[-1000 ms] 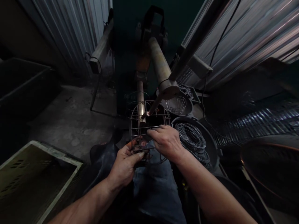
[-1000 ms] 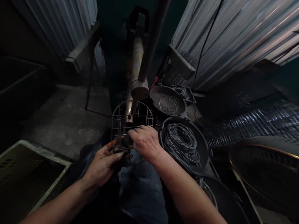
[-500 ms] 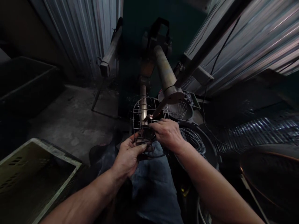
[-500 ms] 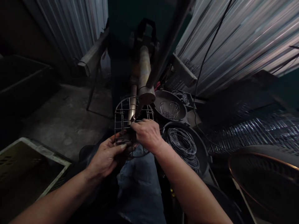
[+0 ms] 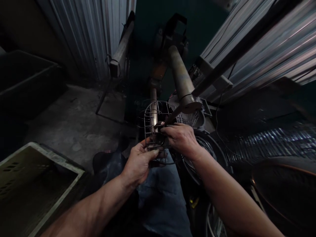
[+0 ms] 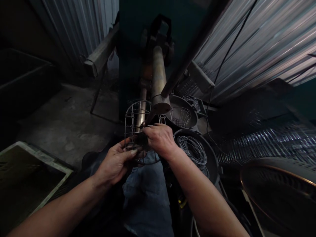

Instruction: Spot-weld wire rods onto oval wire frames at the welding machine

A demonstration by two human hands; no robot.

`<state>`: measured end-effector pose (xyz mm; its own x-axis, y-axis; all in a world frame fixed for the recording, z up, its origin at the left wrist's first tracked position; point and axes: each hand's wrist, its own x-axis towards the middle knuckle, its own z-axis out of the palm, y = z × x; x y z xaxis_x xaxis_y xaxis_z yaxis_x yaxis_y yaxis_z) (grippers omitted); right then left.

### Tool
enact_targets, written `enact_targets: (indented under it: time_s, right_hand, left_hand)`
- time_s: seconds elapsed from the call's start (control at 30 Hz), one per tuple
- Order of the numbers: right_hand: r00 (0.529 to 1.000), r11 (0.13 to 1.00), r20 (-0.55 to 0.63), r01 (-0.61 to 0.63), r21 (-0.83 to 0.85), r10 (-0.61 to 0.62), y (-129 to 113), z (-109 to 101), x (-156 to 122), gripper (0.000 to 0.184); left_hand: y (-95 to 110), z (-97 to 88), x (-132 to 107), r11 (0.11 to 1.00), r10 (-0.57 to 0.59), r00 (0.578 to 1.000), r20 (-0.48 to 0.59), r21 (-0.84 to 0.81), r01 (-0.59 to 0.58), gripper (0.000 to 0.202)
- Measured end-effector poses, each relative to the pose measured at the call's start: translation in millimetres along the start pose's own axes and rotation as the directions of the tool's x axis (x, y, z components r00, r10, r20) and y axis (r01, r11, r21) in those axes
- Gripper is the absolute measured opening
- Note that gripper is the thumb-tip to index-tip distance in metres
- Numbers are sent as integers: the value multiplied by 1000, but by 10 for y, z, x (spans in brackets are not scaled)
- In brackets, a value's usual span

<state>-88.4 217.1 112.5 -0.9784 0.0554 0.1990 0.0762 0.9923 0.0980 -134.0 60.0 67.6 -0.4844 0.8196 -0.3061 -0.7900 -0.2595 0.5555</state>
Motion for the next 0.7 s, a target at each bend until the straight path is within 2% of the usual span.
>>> enact_targets:
  time_s: [0.17,0.27,0.33,0.37,0.4,0.43,0.47,0.5,0.57,0.63,0.67,0.7]
  right_hand:
    - [998,998,32,-48,31,47,-4,-28,27,20]
    - [999,992,30,-30,122,27,10,-63,-9,21]
    - [991,974,-97,-73,213,96,55,-76,-88,22]
    - [960,955,-198,-141,262,196,92,-72,-142,23]
    - [897,917,-295,-229,326,329,137,-58,-201,25]
    - [810,855,-353,-314,413,468,187,-34,-260,27]
    - [727,766,-349,-374,523,592,238,-1,-314,29]
    - [670,650,-278,-401,645,689,285,38,-359,30]
    - [631,346,-23,-395,851,776,357,118,-408,30]
    - [615,63,180,-352,934,767,388,180,-401,30]
    - [604,-30,233,-326,945,762,392,198,-381,31]
    - [592,-85,259,-305,949,763,390,207,-356,31]
  left_hand:
    - [8,11,1,1000,8,1000,10,-1,-8,38]
    - [32,16,-9,1000,-1,1000,15,20,1,36]
    - [60,17,-14,999,-11,1000,4,30,11,39]
    - [76,17,-14,999,-20,1000,-8,36,21,41]
    - [92,18,-13,999,-31,999,-23,43,32,42]
    - [108,19,-10,998,-40,998,-37,51,42,43]
    - [123,22,-5,997,-47,998,-45,57,50,44]
    - [138,27,1,997,-51,998,-48,62,54,44]
    - [166,44,20,997,-47,998,-48,66,50,44]
    - [195,67,44,996,-42,998,-49,78,46,43]
    - [210,80,57,995,-42,998,-50,86,46,41]
    - [225,91,70,995,-44,998,-52,92,48,40]
